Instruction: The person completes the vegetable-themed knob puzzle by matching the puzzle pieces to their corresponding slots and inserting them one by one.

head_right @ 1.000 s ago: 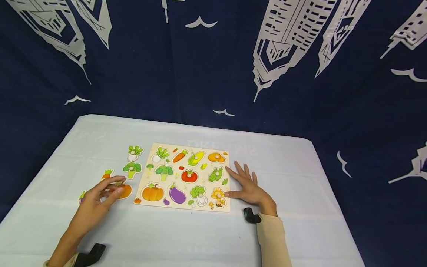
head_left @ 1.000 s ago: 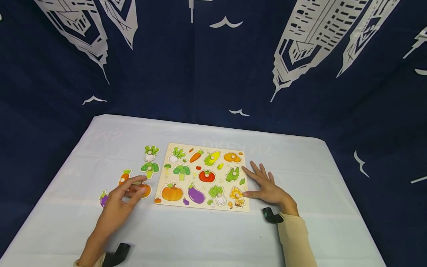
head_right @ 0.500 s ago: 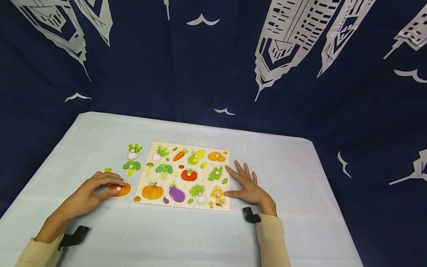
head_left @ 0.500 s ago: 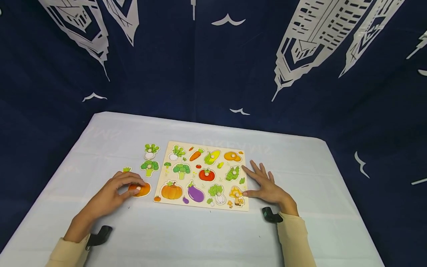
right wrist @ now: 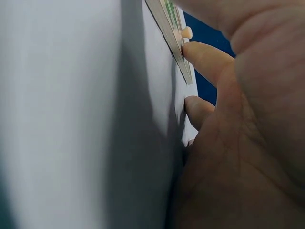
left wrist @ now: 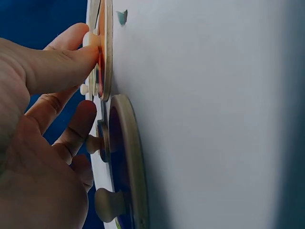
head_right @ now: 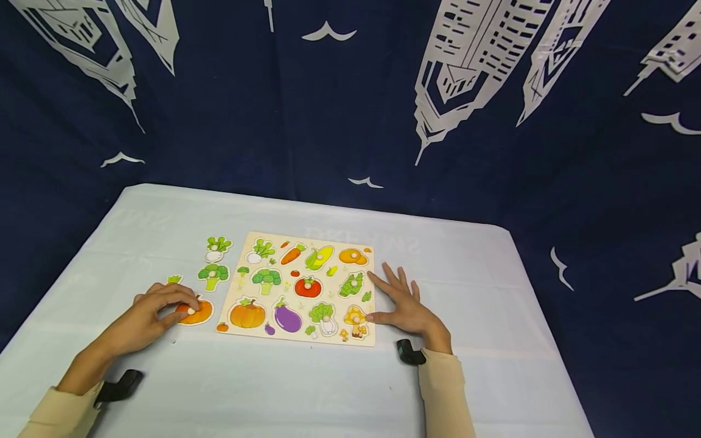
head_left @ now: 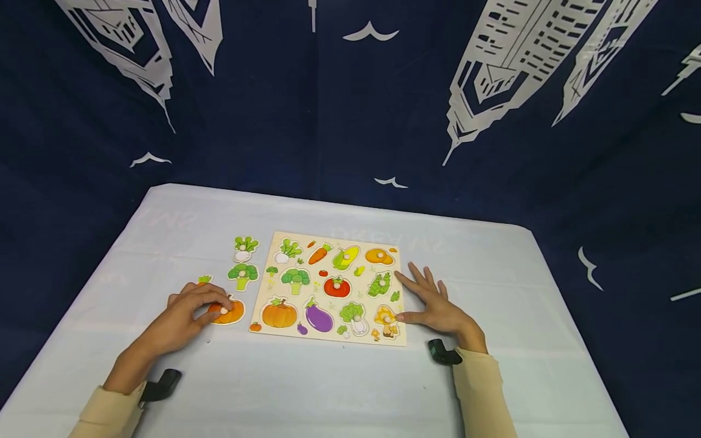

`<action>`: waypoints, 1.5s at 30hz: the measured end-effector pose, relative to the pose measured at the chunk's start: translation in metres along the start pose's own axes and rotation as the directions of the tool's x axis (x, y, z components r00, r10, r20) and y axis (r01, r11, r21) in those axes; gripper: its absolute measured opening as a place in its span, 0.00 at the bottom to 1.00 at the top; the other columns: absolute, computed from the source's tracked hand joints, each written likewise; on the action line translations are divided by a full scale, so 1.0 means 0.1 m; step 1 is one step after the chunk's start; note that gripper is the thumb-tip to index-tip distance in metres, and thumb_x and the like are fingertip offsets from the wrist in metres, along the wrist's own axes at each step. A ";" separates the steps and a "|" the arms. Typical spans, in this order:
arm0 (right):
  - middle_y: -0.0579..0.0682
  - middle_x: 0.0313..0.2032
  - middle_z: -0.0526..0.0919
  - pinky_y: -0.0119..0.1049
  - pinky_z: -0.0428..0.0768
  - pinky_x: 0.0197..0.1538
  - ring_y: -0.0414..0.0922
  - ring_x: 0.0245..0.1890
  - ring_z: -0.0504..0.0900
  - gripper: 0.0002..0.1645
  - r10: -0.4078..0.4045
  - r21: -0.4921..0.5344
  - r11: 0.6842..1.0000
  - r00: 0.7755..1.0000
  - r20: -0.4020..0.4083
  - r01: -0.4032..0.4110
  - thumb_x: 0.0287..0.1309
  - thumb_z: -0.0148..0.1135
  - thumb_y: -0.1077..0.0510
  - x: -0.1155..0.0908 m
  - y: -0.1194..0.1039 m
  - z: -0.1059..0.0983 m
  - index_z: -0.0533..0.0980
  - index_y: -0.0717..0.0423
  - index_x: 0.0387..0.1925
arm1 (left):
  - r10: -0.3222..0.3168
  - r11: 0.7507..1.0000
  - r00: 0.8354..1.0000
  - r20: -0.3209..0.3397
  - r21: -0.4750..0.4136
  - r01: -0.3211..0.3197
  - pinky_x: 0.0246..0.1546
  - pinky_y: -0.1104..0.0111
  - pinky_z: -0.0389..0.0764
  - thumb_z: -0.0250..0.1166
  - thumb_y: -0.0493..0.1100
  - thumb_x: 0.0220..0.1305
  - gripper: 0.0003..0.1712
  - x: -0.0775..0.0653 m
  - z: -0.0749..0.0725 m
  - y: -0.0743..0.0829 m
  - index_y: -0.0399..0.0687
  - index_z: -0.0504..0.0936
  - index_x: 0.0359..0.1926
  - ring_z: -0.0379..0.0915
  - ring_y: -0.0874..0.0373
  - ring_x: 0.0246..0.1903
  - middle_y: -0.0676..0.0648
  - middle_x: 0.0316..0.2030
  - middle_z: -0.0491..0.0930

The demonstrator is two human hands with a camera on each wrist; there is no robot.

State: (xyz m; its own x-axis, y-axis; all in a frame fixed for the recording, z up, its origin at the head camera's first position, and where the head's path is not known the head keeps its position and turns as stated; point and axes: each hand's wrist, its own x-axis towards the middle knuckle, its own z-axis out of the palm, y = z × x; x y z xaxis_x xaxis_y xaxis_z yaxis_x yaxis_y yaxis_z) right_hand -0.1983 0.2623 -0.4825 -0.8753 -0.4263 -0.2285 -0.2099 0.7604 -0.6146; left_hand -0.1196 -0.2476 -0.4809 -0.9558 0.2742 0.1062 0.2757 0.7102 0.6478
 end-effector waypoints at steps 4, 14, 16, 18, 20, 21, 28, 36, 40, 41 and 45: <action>0.54 0.81 0.37 0.68 0.25 0.72 0.60 0.79 0.25 0.59 0.005 -0.005 1.000 1.000 -0.003 -0.005 0.50 0.75 0.38 0.01 0.00 0.02 0.55 0.39 0.78 | -0.006 1.000 1.000 0.001 0.016 0.006 0.39 0.60 0.53 0.72 0.30 0.55 0.18 0.00 0.00 0.01 0.58 0.86 0.41 0.68 0.47 0.53 0.47 0.49 0.83; 0.54 0.81 0.37 0.69 0.26 0.72 0.61 0.79 0.26 0.59 0.008 -0.015 1.000 1.000 -0.013 -0.008 0.49 0.75 0.38 0.00 0.00 0.01 0.55 0.39 0.78 | -0.014 0.998 1.000 -0.023 0.054 0.015 0.36 0.60 0.51 0.75 0.36 0.54 0.14 0.01 0.04 0.03 0.60 0.86 0.39 0.70 0.49 0.50 0.51 0.46 0.84; 0.54 0.81 0.37 0.69 0.26 0.72 0.60 0.79 0.25 0.59 0.007 -0.015 1.000 1.000 -0.013 -0.008 0.50 0.75 0.37 0.00 0.00 0.01 0.55 0.39 0.78 | -0.017 0.998 0.999 -0.031 0.062 0.019 0.36 0.61 0.50 0.75 0.35 0.54 0.15 0.01 0.04 0.03 0.60 0.85 0.38 0.70 0.50 0.49 0.51 0.45 0.85; 0.53 0.81 0.37 0.68 0.25 0.72 0.60 0.79 0.25 0.59 0.011 -0.013 1.000 1.000 -0.013 -0.011 0.50 0.74 0.37 0.00 0.01 0.00 0.55 0.38 0.78 | -0.019 0.998 0.999 -0.037 0.067 0.022 0.35 0.61 0.50 0.75 0.35 0.54 0.15 0.01 0.04 0.04 0.59 0.85 0.38 0.71 0.50 0.48 0.51 0.44 0.85; 0.52 0.81 0.37 0.68 0.25 0.72 0.59 0.79 0.25 0.59 0.017 -0.009 1.000 1.000 -0.013 -0.017 0.49 0.74 0.37 0.00 0.01 0.00 0.55 0.38 0.78 | -0.023 0.997 0.999 -0.039 0.068 0.025 0.35 0.61 0.50 0.75 0.34 0.53 0.15 0.02 0.04 0.06 0.59 0.86 0.38 0.71 0.50 0.48 0.51 0.43 0.85; 0.52 0.81 0.36 0.68 0.25 0.72 0.59 0.79 0.25 0.59 0.018 -0.006 1.000 1.000 -0.012 -0.018 0.50 0.74 0.36 0.00 0.01 0.00 0.55 0.37 0.78 | -0.025 0.997 0.999 -0.037 0.067 0.028 0.35 0.61 0.50 0.75 0.34 0.53 0.14 0.02 0.04 0.06 0.58 0.86 0.37 0.71 0.50 0.48 0.51 0.43 0.85; 0.52 0.81 0.36 0.68 0.25 0.72 0.59 0.79 0.25 0.58 0.011 0.005 1.000 1.000 -0.008 -0.011 0.50 0.74 0.38 -0.01 0.01 0.00 0.55 0.38 0.78 | -0.045 0.996 0.999 -0.024 0.070 0.046 0.36 0.61 0.51 0.75 0.32 0.53 0.15 0.02 0.04 0.08 0.58 0.86 0.36 0.71 0.49 0.49 0.51 0.43 0.86; 0.53 0.81 0.37 0.68 0.25 0.72 0.60 0.79 0.25 0.58 0.015 0.005 1.000 1.000 -0.009 -0.015 0.50 0.74 0.37 -0.02 0.00 0.00 0.55 0.38 0.78 | -0.028 0.997 0.999 -0.028 0.068 0.030 0.37 0.61 0.51 0.74 0.31 0.53 0.16 0.02 0.02 0.15 0.57 0.86 0.37 0.72 0.49 0.50 0.51 0.43 0.86; 0.53 0.81 0.37 0.68 0.26 0.72 0.60 0.79 0.26 0.58 0.014 -0.006 1.000 1.000 -0.006 -0.014 0.50 0.74 0.36 -0.02 0.00 0.01 0.55 0.38 0.78 | -0.025 0.998 0.999 -0.021 0.063 0.026 0.37 0.61 0.51 0.73 0.30 0.53 0.16 0.03 0.02 0.19 0.57 0.86 0.38 0.71 0.50 0.51 0.52 0.44 0.86; 0.53 0.81 0.37 0.69 0.26 0.72 0.60 0.79 0.26 0.58 0.013 -0.009 1.000 1.000 -0.006 -0.013 0.50 0.74 0.36 -0.02 -0.01 0.01 0.55 0.38 0.78 | -0.021 0.998 1.000 -0.021 0.061 0.022 0.37 0.61 0.51 0.73 0.30 0.53 0.16 0.03 0.02 0.20 0.57 0.86 0.38 0.72 0.50 0.51 0.52 0.44 0.86; 0.53 0.81 0.38 0.69 0.27 0.72 0.61 0.79 0.26 0.58 0.010 -0.013 1.000 1.000 -0.010 -0.010 0.50 0.74 0.36 -0.02 -0.02 0.00 0.55 0.39 0.78 | 0.008 0.998 1.000 -0.026 0.058 -0.007 0.38 0.61 0.52 0.74 0.31 0.53 0.17 0.05 0.03 0.23 0.58 0.86 0.38 0.73 0.48 0.52 0.52 0.44 0.86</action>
State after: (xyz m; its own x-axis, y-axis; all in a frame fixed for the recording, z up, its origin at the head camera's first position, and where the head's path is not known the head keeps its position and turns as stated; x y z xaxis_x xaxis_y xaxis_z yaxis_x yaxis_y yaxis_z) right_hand -0.1965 0.2617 -0.4813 -0.8816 -0.4136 -0.2274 -0.2063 0.7710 -0.6025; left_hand -0.1177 -0.2284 -0.4677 -0.9558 0.2630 0.1315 0.2878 0.7444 0.6025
